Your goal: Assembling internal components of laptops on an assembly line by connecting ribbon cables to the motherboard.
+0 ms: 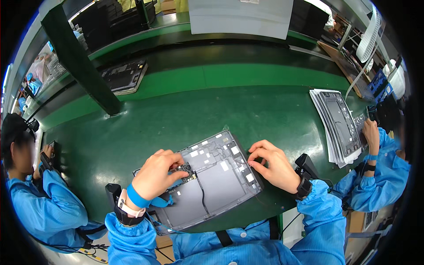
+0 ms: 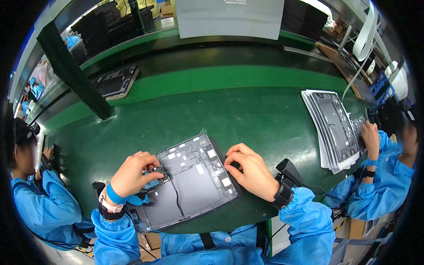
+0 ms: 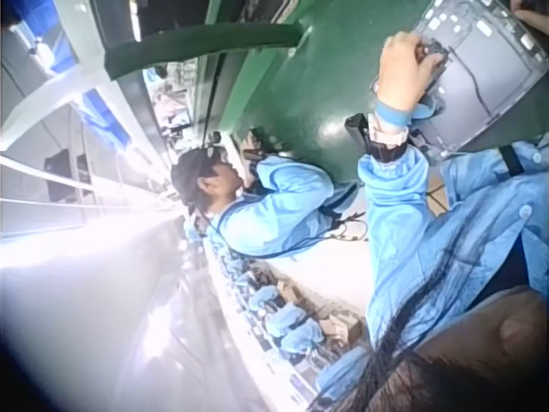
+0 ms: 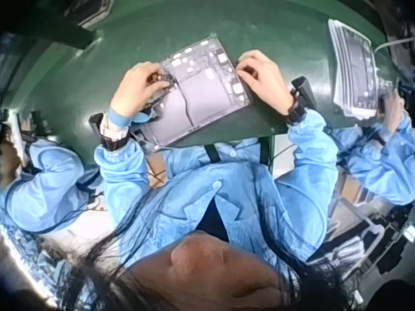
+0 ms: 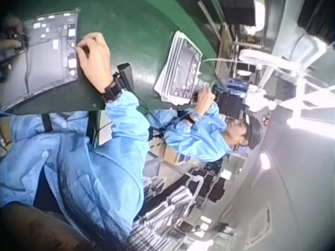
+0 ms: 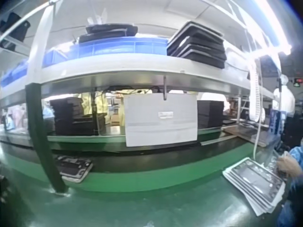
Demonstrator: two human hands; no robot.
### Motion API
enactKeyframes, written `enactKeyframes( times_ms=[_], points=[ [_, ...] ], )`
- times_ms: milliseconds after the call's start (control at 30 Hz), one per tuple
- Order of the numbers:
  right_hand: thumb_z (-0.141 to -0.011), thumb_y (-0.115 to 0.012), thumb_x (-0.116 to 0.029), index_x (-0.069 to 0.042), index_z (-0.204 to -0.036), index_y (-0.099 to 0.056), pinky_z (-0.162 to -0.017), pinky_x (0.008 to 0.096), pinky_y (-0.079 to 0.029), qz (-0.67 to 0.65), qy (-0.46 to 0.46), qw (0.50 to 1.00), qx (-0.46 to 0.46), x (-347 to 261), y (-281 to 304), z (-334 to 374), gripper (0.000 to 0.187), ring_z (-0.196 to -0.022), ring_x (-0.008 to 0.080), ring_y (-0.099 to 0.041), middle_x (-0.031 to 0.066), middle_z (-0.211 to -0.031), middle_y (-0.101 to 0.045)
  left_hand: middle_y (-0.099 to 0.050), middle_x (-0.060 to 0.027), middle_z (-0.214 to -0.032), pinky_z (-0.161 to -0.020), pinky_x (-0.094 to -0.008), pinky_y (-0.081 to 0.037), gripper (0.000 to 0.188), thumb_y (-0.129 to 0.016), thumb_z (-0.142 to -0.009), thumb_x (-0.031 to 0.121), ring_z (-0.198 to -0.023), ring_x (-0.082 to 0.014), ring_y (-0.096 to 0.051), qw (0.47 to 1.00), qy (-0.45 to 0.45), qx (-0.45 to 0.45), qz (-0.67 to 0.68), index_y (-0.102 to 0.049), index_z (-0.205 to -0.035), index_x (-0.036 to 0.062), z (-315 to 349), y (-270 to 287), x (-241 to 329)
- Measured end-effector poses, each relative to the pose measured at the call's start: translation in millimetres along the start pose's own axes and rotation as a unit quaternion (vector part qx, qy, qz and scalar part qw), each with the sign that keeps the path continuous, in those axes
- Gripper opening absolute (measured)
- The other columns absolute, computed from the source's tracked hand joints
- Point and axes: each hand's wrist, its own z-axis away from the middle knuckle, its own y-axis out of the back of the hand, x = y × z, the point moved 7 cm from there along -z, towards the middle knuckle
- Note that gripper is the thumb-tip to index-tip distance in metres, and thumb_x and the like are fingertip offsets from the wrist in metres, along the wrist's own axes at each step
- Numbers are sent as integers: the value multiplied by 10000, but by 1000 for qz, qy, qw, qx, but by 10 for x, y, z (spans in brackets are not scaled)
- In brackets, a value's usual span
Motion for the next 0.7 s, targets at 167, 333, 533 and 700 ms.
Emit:
enactKeyframes(
  times_ms=[167,333,533,700],
  points=[
    [-780,-611,-53,-8,-821,-595,-660,306,-486,12,29,1000,-2,-24,24,-49,63,-817,226,-586,100,-1014,-570,-579,-72,-670,-545,-260,-437,205,-710,-753,120,-577,-124,-548,995,35,-5,92,-589,-835,-24,-163,63,41],
    [-771,-604,-53,10,-780,-586,-611,273,-482,-98,30,994,-27,-117,-26,-189,66,-732,161,-596,95,-1008,-599,-612,-42,-674,-550,-215,-436,167,-684,-787,102,-611,-53,-557,983,76,-26,166,-591,-829,-30,-341,-36,-33],
    [-740,-599,28,59,-803,-593,-658,215,-526,-295,-40,950,-92,-119,-271,-436,70,-741,141,-662,172,-1020,-635,-620,-27,-718,-559,-202,-439,150,-677,-793,82,-644,-39,-559,963,89,-42,249,-592,-844,-31,-459,-203,-74],
    [-812,-564,28,75,-843,-580,-735,269,-554,-366,-101,913,-151,-113,-458,-528,58,-835,202,-672,163,-871,-659,-617,-21,-752,-576,-198,-447,163,-693,-776,68,-659,-40,-571,959,82,-11,269,-598,-863,-31,-460,-232,-60]
  ],
)
